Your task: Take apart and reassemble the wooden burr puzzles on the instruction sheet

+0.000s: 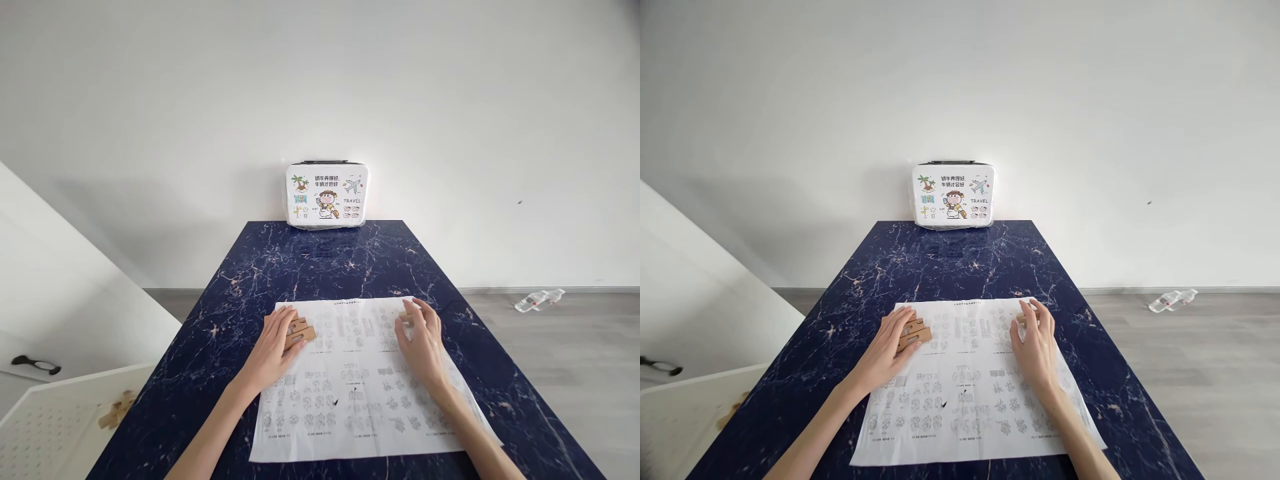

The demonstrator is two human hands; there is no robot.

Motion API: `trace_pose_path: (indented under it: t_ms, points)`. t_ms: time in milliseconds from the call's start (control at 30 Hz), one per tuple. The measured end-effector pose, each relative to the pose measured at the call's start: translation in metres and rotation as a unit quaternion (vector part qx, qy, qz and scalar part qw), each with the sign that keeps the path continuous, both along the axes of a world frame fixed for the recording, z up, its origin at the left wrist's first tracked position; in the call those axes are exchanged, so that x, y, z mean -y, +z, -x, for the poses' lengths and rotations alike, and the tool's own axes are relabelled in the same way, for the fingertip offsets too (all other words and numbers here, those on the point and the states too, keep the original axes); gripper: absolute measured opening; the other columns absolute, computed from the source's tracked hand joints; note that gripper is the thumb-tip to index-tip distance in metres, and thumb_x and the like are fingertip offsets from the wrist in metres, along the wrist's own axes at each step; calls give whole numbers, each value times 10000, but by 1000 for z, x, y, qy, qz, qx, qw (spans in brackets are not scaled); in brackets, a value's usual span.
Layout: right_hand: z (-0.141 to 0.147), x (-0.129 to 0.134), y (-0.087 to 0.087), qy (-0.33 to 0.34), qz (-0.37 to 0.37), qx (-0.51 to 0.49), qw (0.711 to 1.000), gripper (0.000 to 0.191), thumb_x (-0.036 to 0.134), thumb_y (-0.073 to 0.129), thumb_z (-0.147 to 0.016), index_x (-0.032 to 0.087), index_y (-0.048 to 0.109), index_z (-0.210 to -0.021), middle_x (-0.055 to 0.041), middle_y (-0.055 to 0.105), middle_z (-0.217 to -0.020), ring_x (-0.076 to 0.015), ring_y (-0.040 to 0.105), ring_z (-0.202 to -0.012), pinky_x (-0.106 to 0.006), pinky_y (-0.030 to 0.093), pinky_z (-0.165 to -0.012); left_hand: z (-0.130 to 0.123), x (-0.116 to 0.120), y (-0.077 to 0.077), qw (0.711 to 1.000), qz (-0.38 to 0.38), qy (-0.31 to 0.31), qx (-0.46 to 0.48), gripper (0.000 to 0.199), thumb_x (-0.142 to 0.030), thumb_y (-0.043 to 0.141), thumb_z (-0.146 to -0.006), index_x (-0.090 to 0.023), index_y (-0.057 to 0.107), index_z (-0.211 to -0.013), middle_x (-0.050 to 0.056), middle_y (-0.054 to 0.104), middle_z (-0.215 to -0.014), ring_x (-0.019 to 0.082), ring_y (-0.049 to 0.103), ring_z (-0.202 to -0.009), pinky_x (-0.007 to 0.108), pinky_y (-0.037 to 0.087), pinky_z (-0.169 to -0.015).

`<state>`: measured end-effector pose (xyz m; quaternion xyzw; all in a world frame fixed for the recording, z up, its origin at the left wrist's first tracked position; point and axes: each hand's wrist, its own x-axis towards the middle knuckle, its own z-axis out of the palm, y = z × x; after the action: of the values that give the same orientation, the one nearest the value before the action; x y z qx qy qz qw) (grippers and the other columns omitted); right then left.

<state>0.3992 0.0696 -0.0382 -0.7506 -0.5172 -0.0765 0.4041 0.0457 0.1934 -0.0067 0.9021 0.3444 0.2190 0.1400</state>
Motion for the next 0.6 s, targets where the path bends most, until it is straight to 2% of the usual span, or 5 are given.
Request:
trace_pose_path:
  t_ms: [100,267,367,500,600]
  points:
    - [5,1,5,27,4,-41,999,433,469,460,-1070,262,544,-1440,-162,476,-1526,-350,604,-1255,-547,577,-996,5,-8,5,1000,9,-16,1,649,-503,537,-1096,-340,259,-1659,132,428,-1687,363,380,-1585,604,409,-1248]
    - [6,1,4,50,20,-72,996,455,504,462,-1074,249,556,-1439,-153,577,-1431,-348,628,-1240,-550,567,-1026,14,-22,13,999,-37,-21,-12,541,-388,480,-1131,-360,305,-1641,78,480,-1664,329,348,-1605,651,298,-1299]
    - [7,2,6,57,28,-88,994,433,503,472,-1072,257,578,-1413,-144,610,-1413,-338,651,-1201,-538,579,-1008,16,-24,16,998,-60,-15,-11,539,-332,459,-1134,-350,295,-1647,70,467,-1673,319,358,-1601,656,284,-1306]
    - [13,3,15,82,18,-141,986,457,546,548,-1051,259,592,-1404,-145,630,-1411,-338,673,-1179,-528,612,-971,7,-10,22,997,-79,-23,10,515,-329,499,-1114,-307,375,-1614,95,501,-1641,317,420,-1567,596,417,-1258]
    - [23,4,23,150,-9,-210,966,466,544,595,-1043,254,585,-1408,-150,641,-1399,-324,687,-1187,-512,626,-992,-7,9,28,995,-78,-51,38,382,-266,513,-1106,-277,516,-1488,91,634,-1474,289,569,-1438,535,504,-1196]
